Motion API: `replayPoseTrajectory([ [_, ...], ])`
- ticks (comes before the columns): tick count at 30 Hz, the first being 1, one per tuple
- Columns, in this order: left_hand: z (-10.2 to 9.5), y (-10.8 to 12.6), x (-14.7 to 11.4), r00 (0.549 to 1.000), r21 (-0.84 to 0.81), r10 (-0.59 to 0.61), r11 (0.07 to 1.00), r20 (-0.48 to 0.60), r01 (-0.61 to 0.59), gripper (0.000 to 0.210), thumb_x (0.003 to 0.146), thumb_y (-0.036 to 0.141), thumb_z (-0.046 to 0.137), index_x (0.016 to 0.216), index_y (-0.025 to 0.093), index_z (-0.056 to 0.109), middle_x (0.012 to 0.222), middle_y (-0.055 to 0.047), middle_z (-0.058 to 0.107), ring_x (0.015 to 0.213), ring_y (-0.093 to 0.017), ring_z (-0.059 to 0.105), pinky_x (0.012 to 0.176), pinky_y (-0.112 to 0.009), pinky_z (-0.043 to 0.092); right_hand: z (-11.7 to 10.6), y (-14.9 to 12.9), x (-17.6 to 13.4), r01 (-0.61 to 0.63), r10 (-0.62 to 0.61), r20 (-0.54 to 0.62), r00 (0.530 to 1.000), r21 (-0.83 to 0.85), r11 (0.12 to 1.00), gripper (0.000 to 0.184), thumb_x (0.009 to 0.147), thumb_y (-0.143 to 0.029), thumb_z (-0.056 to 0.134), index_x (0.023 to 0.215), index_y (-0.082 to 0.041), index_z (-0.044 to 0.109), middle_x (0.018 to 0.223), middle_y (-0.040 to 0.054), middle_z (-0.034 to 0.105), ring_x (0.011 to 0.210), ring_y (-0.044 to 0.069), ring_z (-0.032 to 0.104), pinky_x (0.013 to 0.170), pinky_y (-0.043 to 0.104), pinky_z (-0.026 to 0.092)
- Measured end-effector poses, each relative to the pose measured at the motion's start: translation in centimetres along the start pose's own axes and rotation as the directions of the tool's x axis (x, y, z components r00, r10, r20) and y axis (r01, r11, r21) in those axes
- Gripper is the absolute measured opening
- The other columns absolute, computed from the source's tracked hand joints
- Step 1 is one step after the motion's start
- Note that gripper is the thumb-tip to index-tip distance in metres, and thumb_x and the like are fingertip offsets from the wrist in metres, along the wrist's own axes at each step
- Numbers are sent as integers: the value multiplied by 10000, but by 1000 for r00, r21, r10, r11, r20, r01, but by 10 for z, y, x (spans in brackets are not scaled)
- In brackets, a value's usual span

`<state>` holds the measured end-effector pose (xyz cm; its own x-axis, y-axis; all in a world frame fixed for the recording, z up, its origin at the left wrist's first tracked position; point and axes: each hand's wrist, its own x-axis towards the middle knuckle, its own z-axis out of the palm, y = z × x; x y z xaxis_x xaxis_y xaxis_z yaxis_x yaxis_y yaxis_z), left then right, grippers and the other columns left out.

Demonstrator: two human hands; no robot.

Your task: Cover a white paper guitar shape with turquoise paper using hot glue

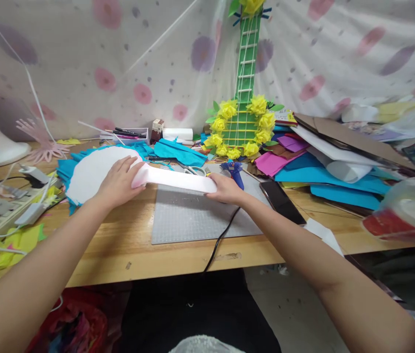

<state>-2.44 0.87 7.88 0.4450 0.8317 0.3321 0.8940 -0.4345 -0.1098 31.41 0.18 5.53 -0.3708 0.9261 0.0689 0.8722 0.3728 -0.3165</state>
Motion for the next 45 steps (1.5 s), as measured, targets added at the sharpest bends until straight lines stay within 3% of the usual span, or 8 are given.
replayPoseTrajectory([
  [7,-15,9,15,931,6,116,992,345,-126,657,749,282,441,1388,161,354,1484,-93,344,1395,-251,232,1144,-481,111,-7,8,5,47,-56,85,995,103,994,545,696,-306,625,1204,-138,523,1171,111,614,1030,248,582,873,323,432],
  [12,-27,13,19,912,-64,135,991,388,-120,688,663,374,545,1322,197,454,1385,-81,469,1281,-285,392,1108,-454,200,0,14,11,118,-134,76,988,180,976,553,685,-284,635,1203,-129,524,1187,118,590,1076,248,557,928,359,419],
  [16,-32,9,19,922,-2,18,1000,388,-19,691,640,391,582,1305,228,488,1238,-79,556,1190,-311,447,1009,-403,332,12,23,17,168,-149,-128,981,154,974,797,671,-322,685,1368,-112,359,1396,182,400,1308,273,358,1077,415,287],
  [19,-35,6,20,918,114,-121,990,378,83,726,647,401,590,1340,234,452,1190,-103,553,1166,-327,452,951,-401,368,19,23,15,84,-54,-225,973,122,989,915,700,-333,674,1446,-100,198,1450,204,313,1349,278,292,1087,419,274],
  [26,-44,31,37,853,175,-433,901,290,398,666,715,633,496,1189,171,574,1090,-153,577,1110,-359,476,884,-425,394,29,4,-2,-135,126,-96,987,-90,987,710,784,-238,552,1416,-58,282,1287,214,481,1206,301,433,977,387,365],
  [32,-17,59,48,809,119,-508,860,295,496,700,710,662,484,1175,151,595,1162,-189,578,1107,-381,495,874,-452,394,31,-4,-1,-248,232,-97,968,-214,945,610,830,-193,475,1403,-61,315,1181,212,531,1104,294,475,919,373,370],
  [39,20,59,47,730,71,-620,774,287,629,709,750,673,409,1171,144,620,1255,-208,548,1187,-389,451,935,-482,372,22,-13,-4,-269,256,-83,963,-267,925,568,833,-187,461,1379,-76,352,1128,203,568,1052,303,509,879,376,389],
  [45,38,62,47,748,-58,-623,758,228,650,761,774,695,322,1179,117,607,1187,-229,578,1130,-404,491,881,-516,398,9,-17,-4,-236,217,-111,970,-207,949,487,854,-189,394,1318,-42,396,1075,219,612,999,318,554,869,390,397],
])
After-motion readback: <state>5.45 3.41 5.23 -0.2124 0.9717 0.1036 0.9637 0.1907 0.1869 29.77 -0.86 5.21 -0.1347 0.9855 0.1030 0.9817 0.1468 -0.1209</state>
